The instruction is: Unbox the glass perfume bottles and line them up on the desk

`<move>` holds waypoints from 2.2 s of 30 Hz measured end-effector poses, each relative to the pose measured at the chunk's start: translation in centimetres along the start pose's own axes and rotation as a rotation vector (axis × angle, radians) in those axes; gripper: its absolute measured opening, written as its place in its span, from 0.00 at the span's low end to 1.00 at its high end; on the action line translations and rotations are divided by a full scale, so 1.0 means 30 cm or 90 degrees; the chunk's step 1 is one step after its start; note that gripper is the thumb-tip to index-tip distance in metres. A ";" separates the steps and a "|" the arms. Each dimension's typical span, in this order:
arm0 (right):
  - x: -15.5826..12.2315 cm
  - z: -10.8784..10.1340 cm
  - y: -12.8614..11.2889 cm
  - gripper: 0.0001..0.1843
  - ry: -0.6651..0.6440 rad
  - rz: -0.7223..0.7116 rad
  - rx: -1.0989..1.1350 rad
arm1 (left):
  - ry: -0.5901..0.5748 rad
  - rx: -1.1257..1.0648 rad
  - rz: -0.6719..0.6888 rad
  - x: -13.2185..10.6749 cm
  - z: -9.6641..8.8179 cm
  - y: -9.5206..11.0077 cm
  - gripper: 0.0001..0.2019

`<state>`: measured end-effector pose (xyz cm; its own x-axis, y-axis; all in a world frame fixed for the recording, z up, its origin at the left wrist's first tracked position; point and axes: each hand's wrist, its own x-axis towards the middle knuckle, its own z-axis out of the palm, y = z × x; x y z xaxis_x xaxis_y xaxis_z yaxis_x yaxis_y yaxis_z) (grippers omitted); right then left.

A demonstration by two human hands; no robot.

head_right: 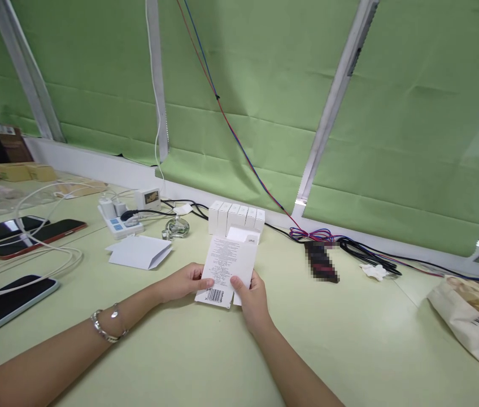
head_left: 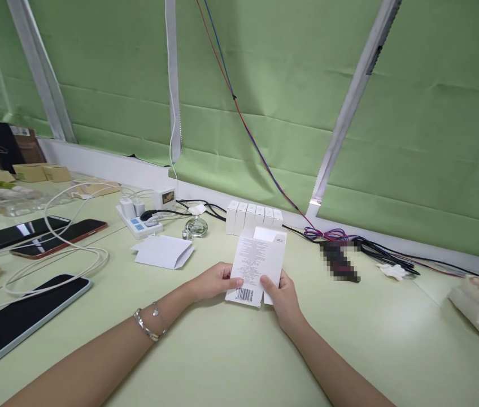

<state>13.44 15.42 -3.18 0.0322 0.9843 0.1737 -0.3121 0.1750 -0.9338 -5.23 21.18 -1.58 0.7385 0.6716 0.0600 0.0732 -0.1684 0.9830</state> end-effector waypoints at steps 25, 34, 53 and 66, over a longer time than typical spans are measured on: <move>-0.005 0.008 0.001 0.25 0.002 0.027 -0.039 | -0.009 0.051 0.032 -0.001 -0.001 0.011 0.18; 0.004 0.006 0.009 0.24 0.035 0.037 -0.054 | 0.122 0.312 0.090 -0.013 0.010 0.037 0.14; 0.016 -0.012 0.019 0.21 0.016 0.030 -0.029 | 0.120 0.104 0.055 -0.001 0.025 0.006 0.14; 0.020 -0.020 0.032 0.22 0.011 0.039 -0.020 | 0.104 0.091 0.011 -0.009 0.038 0.029 0.15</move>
<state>13.73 16.19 -4.14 0.0299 0.9933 0.1113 -0.2841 0.1152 -0.9519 -4.60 20.04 -0.93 0.6229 0.7738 0.1155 0.1641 -0.2736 0.9477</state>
